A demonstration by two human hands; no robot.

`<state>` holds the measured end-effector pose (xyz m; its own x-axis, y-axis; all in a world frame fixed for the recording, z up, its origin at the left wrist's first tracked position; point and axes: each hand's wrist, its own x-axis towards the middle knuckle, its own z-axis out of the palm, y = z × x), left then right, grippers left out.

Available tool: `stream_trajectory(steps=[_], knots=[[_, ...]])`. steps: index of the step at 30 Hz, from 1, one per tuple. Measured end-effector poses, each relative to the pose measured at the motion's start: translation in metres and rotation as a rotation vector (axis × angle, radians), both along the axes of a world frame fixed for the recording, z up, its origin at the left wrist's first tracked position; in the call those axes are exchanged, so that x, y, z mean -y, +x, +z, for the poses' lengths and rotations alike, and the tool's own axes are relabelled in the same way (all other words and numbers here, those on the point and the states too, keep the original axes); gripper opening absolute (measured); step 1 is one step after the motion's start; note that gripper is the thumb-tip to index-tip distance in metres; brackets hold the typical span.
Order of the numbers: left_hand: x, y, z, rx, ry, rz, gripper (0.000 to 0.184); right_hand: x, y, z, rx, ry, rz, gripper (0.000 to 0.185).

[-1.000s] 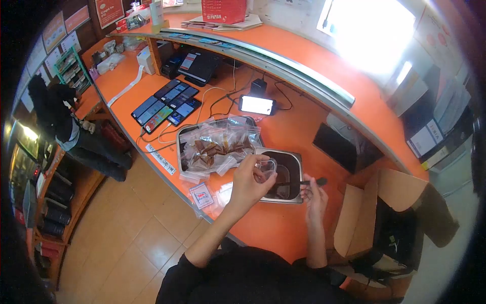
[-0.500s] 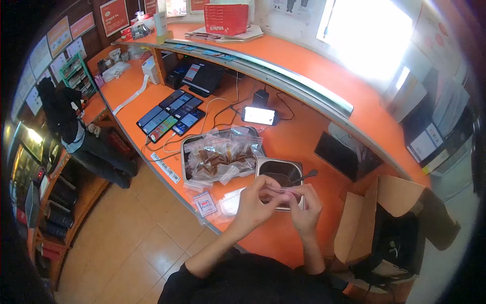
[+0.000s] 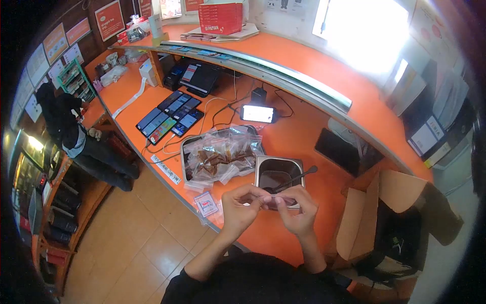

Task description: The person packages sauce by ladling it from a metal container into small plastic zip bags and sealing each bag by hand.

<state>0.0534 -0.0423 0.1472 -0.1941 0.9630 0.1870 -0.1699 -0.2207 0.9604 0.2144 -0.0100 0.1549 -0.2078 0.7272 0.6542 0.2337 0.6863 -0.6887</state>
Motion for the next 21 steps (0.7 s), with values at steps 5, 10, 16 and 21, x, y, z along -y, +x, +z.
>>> stream_trajectory(steps=[5, 10, 16, 21], knots=[[0.0, -0.006, -0.002, -0.026, 0.044, -0.044, 0.005, -0.001, -0.007, 0.002, 0.018, 0.044, 0.036, 0.011], [-0.004, -0.013, -0.011, -0.035, 0.023, -0.103, 0.006, -0.002, -0.01, -0.005, 0.062, 0.031, 0.052, 0.013], [-0.028, -0.049, -0.001, -0.055, 0.057, -0.005, 0.004, -0.013, 0.009, -0.007, 0.007, 0.08, -0.174, 0.01], [-0.046, -0.06, 0.013, -0.309, 0.202, 0.438, 0.019, -0.019, 0.038, -0.014, -0.028, -0.029, -0.283, 0.006]])
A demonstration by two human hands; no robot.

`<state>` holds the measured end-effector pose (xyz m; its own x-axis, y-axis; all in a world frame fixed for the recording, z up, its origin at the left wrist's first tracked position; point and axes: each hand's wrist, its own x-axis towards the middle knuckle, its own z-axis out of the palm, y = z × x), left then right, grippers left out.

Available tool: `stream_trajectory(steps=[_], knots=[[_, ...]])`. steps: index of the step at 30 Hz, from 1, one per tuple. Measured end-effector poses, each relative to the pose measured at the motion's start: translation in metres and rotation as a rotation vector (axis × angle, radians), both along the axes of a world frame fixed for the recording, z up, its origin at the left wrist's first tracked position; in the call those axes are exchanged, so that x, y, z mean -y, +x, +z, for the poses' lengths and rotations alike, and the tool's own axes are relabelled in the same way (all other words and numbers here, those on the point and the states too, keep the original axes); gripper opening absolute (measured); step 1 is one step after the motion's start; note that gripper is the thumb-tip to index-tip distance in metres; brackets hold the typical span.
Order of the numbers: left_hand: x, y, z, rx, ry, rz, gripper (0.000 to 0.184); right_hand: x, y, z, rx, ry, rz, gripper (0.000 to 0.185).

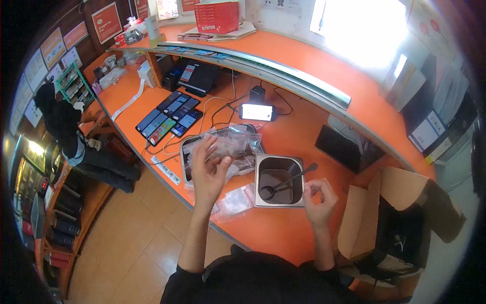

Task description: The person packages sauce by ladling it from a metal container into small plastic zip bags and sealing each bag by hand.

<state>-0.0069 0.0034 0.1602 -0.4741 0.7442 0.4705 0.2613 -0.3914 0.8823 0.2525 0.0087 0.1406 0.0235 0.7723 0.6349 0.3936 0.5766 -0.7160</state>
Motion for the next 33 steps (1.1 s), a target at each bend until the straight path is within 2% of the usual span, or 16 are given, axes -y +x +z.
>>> stream_trajectory(steps=[1, 2, 4, 6, 7, 9, 10, 14, 16, 23, 26, 28, 29, 31, 33], knots=[[0.003, 0.006, 0.005, -0.156, 0.004, 0.181, 0.023, 0.001, 0.001, -0.002, -0.011, -0.043, -0.006, 0.006], [0.004, 0.003, -0.021, -0.16, -0.072, 0.078, 0.032, 0.003, 0.0, -0.004, -0.012, -0.044, -0.006, 0.006], [0.004, -0.004, -0.071, -0.485, -0.166, -0.098, 0.044, 0.006, -0.003, -0.007, 0.006, -0.091, 0.05, 0.005], [0.012, -0.004, -0.113, -0.615, -0.526, -0.328, 0.05, 0.006, -0.006, -0.008, 0.009, -0.104, 0.074, 0.004], [0.016, -0.001, -0.132, -0.616, -0.527, -0.329, 0.05, 0.006, -0.006, -0.009, 0.013, -0.116, 0.1, 0.004], [0.023, 0.01, -0.152, -0.715, -0.55, -0.154, 0.047, 0.005, -0.006, -0.012, 0.013, -0.137, 0.097, 0.004], [0.021, 0.013, -0.155, -0.697, -0.658, -0.14, 0.046, 0.004, -0.006, -0.012, 0.014, -0.155, 0.092, 0.004], [0.017, 0.016, -0.162, -0.678, -0.56, -0.013, 0.042, 0.004, -0.004, -0.013, 0.014, -0.159, 0.1, 0.003], [0.015, 0.015, -0.155, -0.691, -0.443, 0.073, 0.032, 0.003, -0.005, -0.013, 0.015, -0.169, 0.103, 0.003], [0.023, 0.002, -0.14, -0.645, -0.343, 0.061, 0.013, 0.004, -0.009, -0.016, -0.012, -0.191, 0.123, 0.005], [0.03, -0.008, -0.127, -0.522, -0.368, -0.026, 0.008, 0.006, -0.02, -0.011, 0.048, -0.191, 0.217, 0.007], [0.039, -0.013, -0.108, -0.351, -0.376, -0.167, 0.005, 0.012, -0.038, -0.009, 0.096, -0.222, 0.401, 0.013], [0.044, -0.015, -0.095, -0.354, -0.378, -0.166, 0.005, 0.016, -0.049, -0.006, 0.092, -0.222, 0.402, 0.013], [0.055, -0.019, -0.068, -0.423, -0.307, -0.298, 0.008, 0.021, -0.068, -0.002, 0.25, -0.152, 0.486, 0.021], [0.066, -0.016, -0.042, -0.452, -0.362, -0.315, 0.008, 0.02, -0.076, -0.014, 0.3, -0.085, 0.497, 0.022]])
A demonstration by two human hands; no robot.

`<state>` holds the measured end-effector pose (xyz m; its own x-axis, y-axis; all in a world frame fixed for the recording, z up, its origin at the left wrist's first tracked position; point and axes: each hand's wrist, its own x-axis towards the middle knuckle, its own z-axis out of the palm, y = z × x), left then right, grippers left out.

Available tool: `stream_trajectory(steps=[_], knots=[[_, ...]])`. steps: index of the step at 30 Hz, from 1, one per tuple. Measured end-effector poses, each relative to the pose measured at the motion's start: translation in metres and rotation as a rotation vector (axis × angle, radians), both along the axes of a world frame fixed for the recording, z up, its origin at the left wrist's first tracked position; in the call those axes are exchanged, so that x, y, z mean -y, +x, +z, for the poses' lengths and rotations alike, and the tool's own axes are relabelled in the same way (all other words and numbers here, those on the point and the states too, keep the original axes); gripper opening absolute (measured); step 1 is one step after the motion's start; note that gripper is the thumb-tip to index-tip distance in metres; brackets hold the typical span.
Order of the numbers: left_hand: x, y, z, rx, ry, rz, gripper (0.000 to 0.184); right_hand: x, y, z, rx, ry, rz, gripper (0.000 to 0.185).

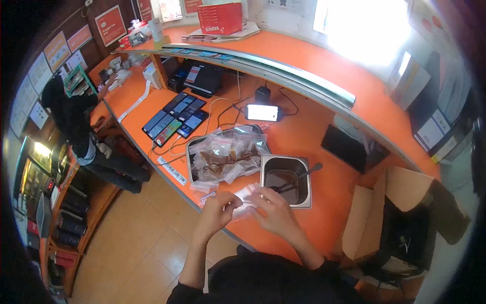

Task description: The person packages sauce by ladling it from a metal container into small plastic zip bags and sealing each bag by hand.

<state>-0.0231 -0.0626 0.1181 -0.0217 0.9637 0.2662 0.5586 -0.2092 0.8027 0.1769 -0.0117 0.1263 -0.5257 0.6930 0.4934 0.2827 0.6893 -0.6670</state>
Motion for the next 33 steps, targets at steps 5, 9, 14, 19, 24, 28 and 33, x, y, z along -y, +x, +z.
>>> stream_trajectory(steps=[5, 9, 14, 19, 24, 28, 33], knots=[[0.009, 0.004, 0.018, -0.18, 0.094, 0.063, 0.009, -0.002, 0.002, 0.003, 0.172, -0.037, 0.098, 0.011], [0.002, 0.021, 0.012, -0.168, 0.299, 0.097, 0.023, 0.004, 0.009, 0.006, 0.084, -0.257, 0.126, 0.009], [0.009, 0.048, 0.018, -0.158, 0.242, 0.102, 0.025, 0.005, 0.013, 0.02, 0.015, -0.271, 0.004, 0.01], [0.001, 0.045, -0.001, 0.151, 0.066, -0.153, 0.018, 0.002, 0.022, 0.026, 0.045, -0.231, 0.055, 0.009], [0.005, 0.043, 0.006, 0.068, 0.035, -0.142, 0.013, 0.003, 0.026, 0.017, 0.074, -0.217, 0.118, 0.01], [0.006, 0.047, -0.003, -0.047, 0.171, 0.019, 0.015, 0.008, 0.024, 0.002, -0.019, -0.023, -0.18, 0.016], [0.005, 0.05, 0.015, -0.06, -0.182, 0.222, 0.028, 0.001, 0.019, 0.01, -0.047, 0.097, -0.284, 0.013]])
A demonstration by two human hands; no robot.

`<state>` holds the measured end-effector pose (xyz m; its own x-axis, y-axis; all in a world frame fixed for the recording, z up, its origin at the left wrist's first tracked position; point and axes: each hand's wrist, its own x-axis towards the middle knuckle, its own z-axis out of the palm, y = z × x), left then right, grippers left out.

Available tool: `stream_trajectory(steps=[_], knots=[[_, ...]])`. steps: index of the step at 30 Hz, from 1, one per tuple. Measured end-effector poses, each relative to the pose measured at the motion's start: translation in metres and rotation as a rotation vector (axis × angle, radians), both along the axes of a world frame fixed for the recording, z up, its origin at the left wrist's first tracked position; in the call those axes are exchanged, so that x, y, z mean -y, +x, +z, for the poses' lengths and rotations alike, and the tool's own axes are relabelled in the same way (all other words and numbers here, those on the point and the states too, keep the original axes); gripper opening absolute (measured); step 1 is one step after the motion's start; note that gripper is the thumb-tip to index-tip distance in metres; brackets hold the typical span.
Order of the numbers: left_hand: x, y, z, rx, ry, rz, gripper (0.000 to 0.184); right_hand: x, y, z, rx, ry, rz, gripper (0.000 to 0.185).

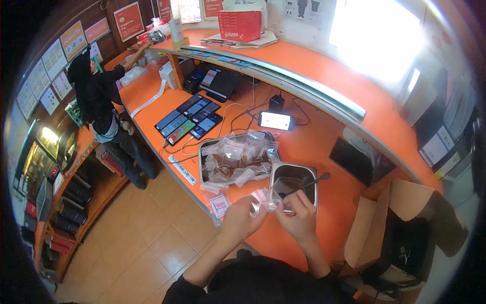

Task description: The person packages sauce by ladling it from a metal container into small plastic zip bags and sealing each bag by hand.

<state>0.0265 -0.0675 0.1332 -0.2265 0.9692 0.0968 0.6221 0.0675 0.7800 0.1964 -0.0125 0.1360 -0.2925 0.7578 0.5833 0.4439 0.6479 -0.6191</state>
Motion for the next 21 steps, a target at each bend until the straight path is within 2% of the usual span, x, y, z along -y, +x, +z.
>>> stream_trajectory(steps=[1, 3, 4, 6, 10, 13, 16, 17, 19, 20, 21], knots=[[0.0, 0.003, 0.004, 0.0, 0.004, -0.001, 0.028, 0.0, 0.0, 0.007, -0.033, -0.01, -0.021, 0.011], [-0.002, 0.009, 0.009, -0.055, 0.362, 0.059, 0.043, -0.002, -0.001, 0.01, -0.068, -0.016, -0.041, 0.011], [-0.003, 0.009, 0.008, -0.056, 0.364, 0.059, 0.043, -0.002, 0.0, 0.005, -0.065, -0.023, -0.002, 0.011], [-0.001, 0.01, 0.006, 0.188, 0.365, -0.28, 0.054, -0.002, 0.0, 0.004, -0.061, -0.031, 0.039, 0.012], [-0.002, 0.004, 0.011, 0.2, 0.375, -0.439, 0.051, -0.003, 0.011, 0.017, -0.113, -0.055, 0.064, 0.011], [-0.001, -0.01, -0.012, 0.116, 0.417, -0.389, 0.052, -0.003, 0.023, 0.023, -0.118, -0.129, 0.067, 0.009], [-0.005, -0.018, -0.015, -0.009, 0.414, -0.181, 0.056, -0.001, 0.027, 0.025, -0.109, -0.19, 0.081, 0.008], [-0.006, -0.017, -0.013, -0.004, 0.418, -0.2, 0.056, 0.0, 0.028, 0.025, -0.107, -0.222, 0.101, 0.007], [-0.002, -0.011, 0.009, -0.368, 0.438, -0.198, 0.072, 0.001, 0.026, 0.02, -0.036, -0.187, 0.106, 0.008], [0.0, -0.004, 0.019, -0.352, 0.452, -0.224, 0.06, 0.001, 0.026, 0.018, 0.038, -0.162, 0.134, 0.009], [-0.002, -0.004, 0.008, -0.347, 0.456, -0.239, 0.06, 0.001, 0.025, 0.017, 0.038, -0.161, 0.117, 0.009]])
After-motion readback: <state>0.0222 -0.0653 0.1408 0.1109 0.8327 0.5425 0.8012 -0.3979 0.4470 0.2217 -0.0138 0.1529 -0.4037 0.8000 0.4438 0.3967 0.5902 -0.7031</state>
